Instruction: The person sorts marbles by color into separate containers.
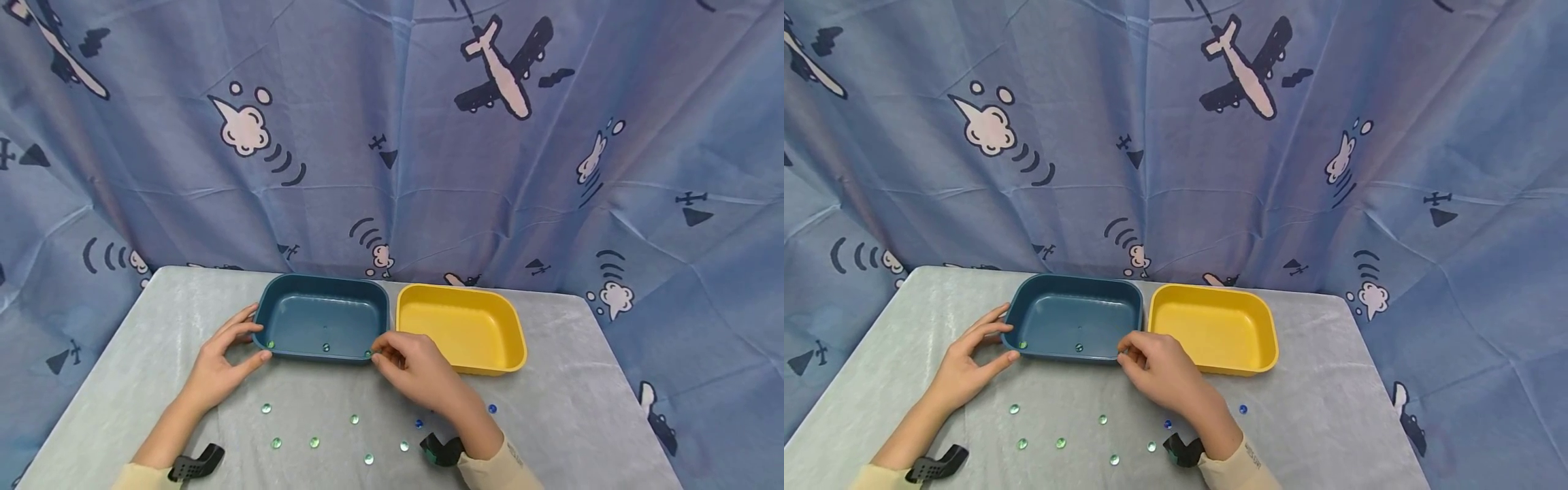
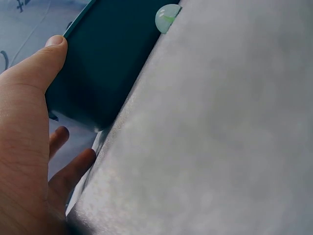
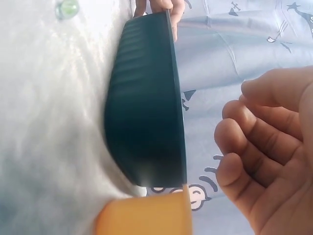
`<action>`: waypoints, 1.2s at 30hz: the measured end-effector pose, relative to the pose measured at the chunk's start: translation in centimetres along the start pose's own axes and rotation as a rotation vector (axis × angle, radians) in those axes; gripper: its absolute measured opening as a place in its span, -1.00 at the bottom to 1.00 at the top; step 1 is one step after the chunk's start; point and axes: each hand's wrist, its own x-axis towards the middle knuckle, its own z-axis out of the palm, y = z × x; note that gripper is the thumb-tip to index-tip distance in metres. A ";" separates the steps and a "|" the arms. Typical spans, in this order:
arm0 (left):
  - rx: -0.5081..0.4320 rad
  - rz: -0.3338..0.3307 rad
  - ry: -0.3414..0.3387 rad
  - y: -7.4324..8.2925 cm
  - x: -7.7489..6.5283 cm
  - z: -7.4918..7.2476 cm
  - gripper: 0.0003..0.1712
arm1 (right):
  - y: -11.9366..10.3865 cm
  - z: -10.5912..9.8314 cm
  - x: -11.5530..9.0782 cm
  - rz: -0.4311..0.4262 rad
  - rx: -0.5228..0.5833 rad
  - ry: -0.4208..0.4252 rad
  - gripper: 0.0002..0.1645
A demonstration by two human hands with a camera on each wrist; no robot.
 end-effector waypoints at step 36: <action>0.001 -0.001 -0.009 -0.2 0.1 -0.2 -0.42 | 3.1 0.6 -8.4 0.106 0.020 -0.136 -0.99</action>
